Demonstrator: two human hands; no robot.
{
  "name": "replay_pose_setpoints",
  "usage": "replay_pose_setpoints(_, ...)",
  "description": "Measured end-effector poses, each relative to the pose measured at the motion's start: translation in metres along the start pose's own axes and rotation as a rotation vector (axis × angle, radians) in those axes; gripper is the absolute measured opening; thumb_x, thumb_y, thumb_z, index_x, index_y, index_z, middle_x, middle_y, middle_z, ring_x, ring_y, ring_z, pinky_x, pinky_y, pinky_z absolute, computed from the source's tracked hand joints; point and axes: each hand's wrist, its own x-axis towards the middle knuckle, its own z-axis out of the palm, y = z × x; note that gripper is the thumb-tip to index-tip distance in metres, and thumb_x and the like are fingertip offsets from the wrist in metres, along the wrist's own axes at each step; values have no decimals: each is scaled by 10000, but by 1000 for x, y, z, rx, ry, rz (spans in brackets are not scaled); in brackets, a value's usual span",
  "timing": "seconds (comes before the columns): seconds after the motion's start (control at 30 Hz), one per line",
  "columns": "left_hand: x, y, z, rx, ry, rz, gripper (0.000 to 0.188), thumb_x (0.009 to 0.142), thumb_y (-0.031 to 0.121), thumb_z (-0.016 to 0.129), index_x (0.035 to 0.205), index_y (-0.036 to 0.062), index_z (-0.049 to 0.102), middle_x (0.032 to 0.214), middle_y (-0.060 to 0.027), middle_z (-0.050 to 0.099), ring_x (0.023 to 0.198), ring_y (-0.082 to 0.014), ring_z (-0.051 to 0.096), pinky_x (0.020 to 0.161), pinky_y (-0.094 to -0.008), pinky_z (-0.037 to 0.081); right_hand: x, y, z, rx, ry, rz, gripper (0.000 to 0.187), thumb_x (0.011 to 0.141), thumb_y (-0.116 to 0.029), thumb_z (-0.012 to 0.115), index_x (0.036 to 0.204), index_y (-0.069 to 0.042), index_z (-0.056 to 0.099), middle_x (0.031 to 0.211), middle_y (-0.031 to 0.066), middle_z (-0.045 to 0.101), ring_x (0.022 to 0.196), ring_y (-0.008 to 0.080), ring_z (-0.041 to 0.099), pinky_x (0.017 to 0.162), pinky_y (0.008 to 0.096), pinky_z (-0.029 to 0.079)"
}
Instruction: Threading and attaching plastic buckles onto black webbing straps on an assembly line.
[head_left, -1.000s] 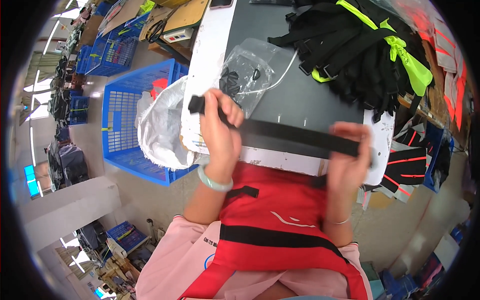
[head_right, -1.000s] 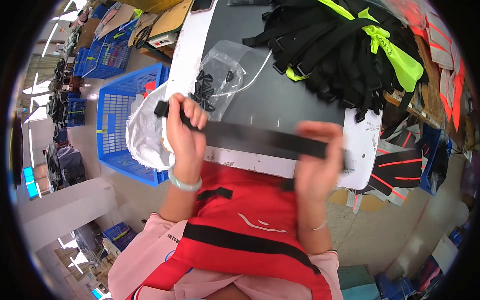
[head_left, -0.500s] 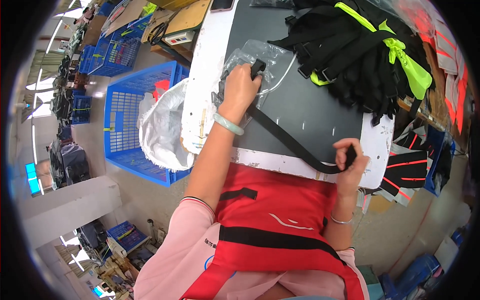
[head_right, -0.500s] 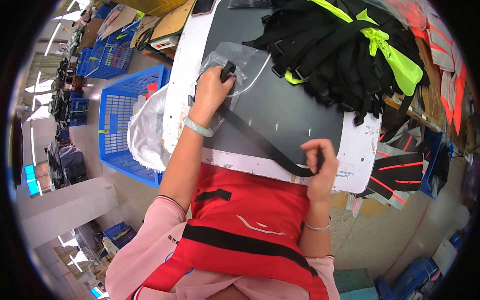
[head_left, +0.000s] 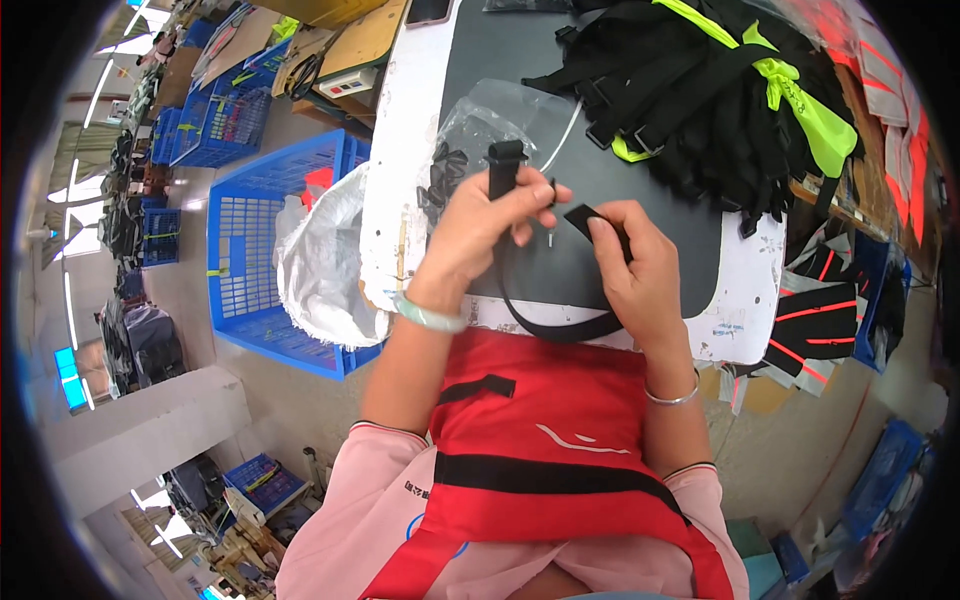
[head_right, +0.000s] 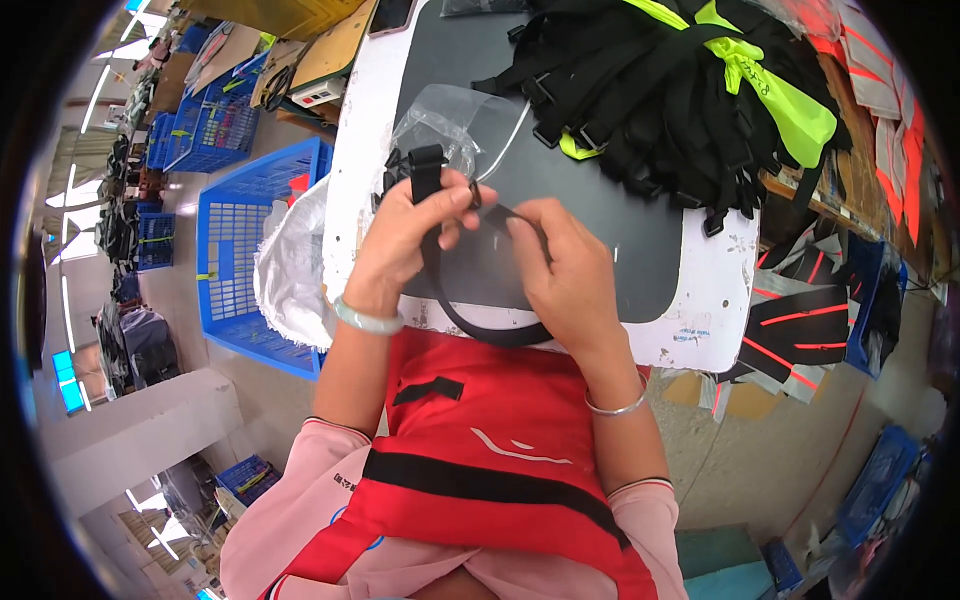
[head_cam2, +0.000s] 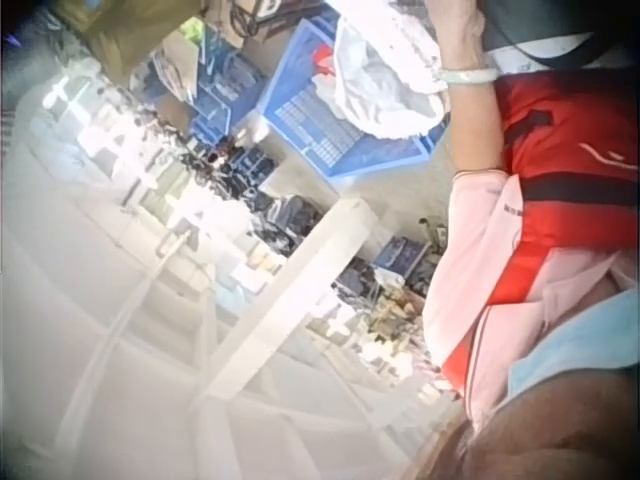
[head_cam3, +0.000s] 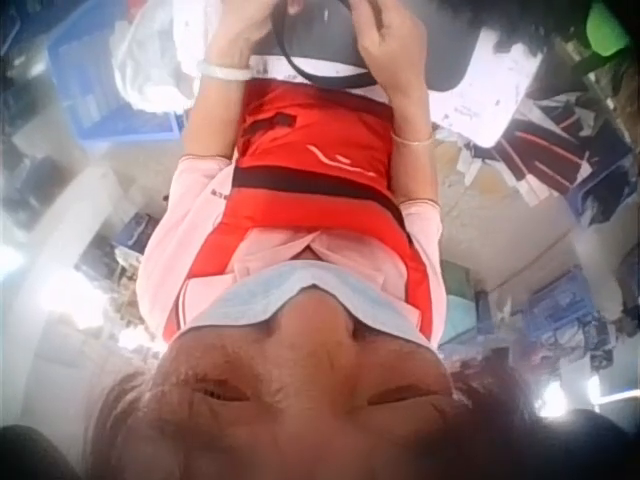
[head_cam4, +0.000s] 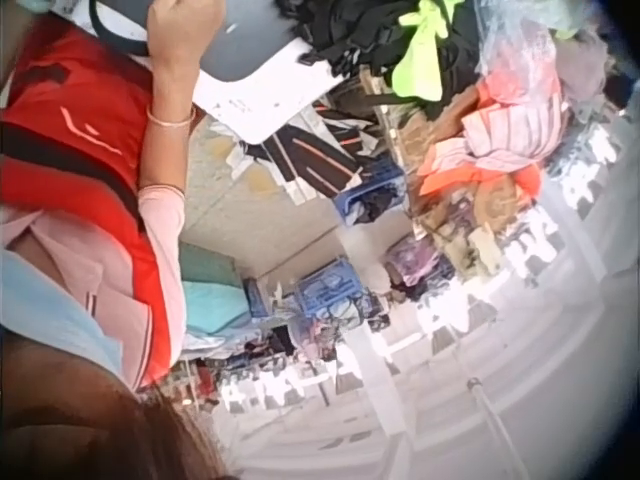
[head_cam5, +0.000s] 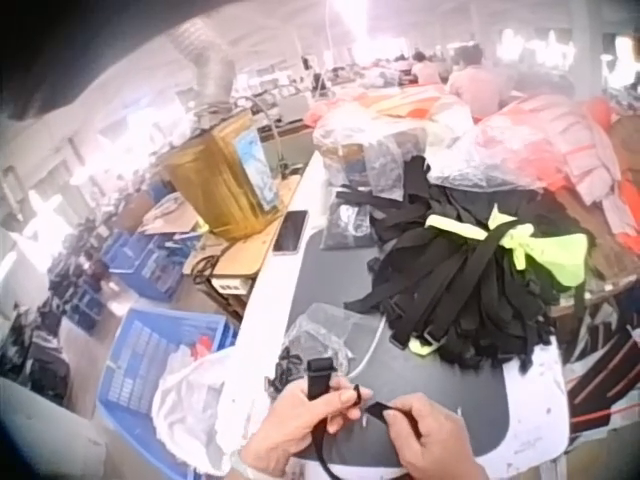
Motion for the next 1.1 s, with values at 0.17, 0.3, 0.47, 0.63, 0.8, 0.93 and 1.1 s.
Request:
replay_pose_setpoints(0.17, -12, -16, 10, -27, 24, -2, 212, 837, 123, 669, 993, -8, 612, 795, -77, 644, 645, -104, 594, 526, -199, 434, 2, 1, 5, -169, 33, -35, 116, 848, -128, 594, 818, -38, 528, 677, 116, 596, 550, 269, 578, 508, 349, 437)
replay_pose_setpoints(0.3, -15, -21, 15, -30, 70, -27, 228, 831, 109, 669, 1016, -16, 624, 742, -68, 634, 627, -115, 586, 543, -218, 444, -2, 4, 1, -191, -22, -32, 99, 840, -124, 594, 842, -38, 545, 675, 120, 587, 557, 279, 577, 513, 350, 435)
replay_pose_setpoints(0.47, -23, -23, 22, 103, 81, 6, 217, 815, 99, 684, 989, -24, 642, 738, -53, 633, 630, -95, 575, 549, -214, 443, -7, 3, -11, -260, -102, -75, 85, 832, -132, 585, 858, -53, 568, 734, 111, 599, 613, 282, 588, 535, 364, 447)
replay_pose_setpoints(0.63, -19, -42, 44, 197, 85, -72, 212, 800, 66, 681, 968, -56, 635, 730, -50, 618, 589, -85, 540, 512, -195, 404, -29, 23, -33, -319, -120, -230, 107, 792, -168, 603, 875, -101, 594, 779, 109, 598, 704, 317, 596, 589, 390, 484)
replay_pose_setpoints(0.8, -28, -53, 20, 159, 130, -78, 142, 824, 28, 619, 947, -43, 613, 704, -67, 592, 547, -108, 522, 484, -206, 397, -31, 43, -14, -332, -61, -278, 128, 862, -227, 548, 889, -102, 554, 751, 87, 603, 662, 308, 608, 540, 395, 484)
replay_pose_setpoints(0.93, -21, -64, 37, 81, -2, -88, 129, 844, 40, 618, 960, -15, 618, 699, -73, 606, 537, -121, 522, 501, -216, 410, -40, 44, -26, -324, -30, -268, 194, 913, -257, 499, 859, -71, 489, 733, 96, 601, 650, 319, 602, 528, 401, 471)
replay_pose_setpoints(1.1, -28, -65, 52, 52, -7, -101, 83, 848, 81, 640, 869, 16, 593, 688, -100, 625, 505, -143, 539, 487, -223, 431, -47, 40, -31, -285, 16, -181, 234, 937, -282, 472, 851, -65, 485, 726, 98, 598, 629, 331, 596, 523, 404, 466)
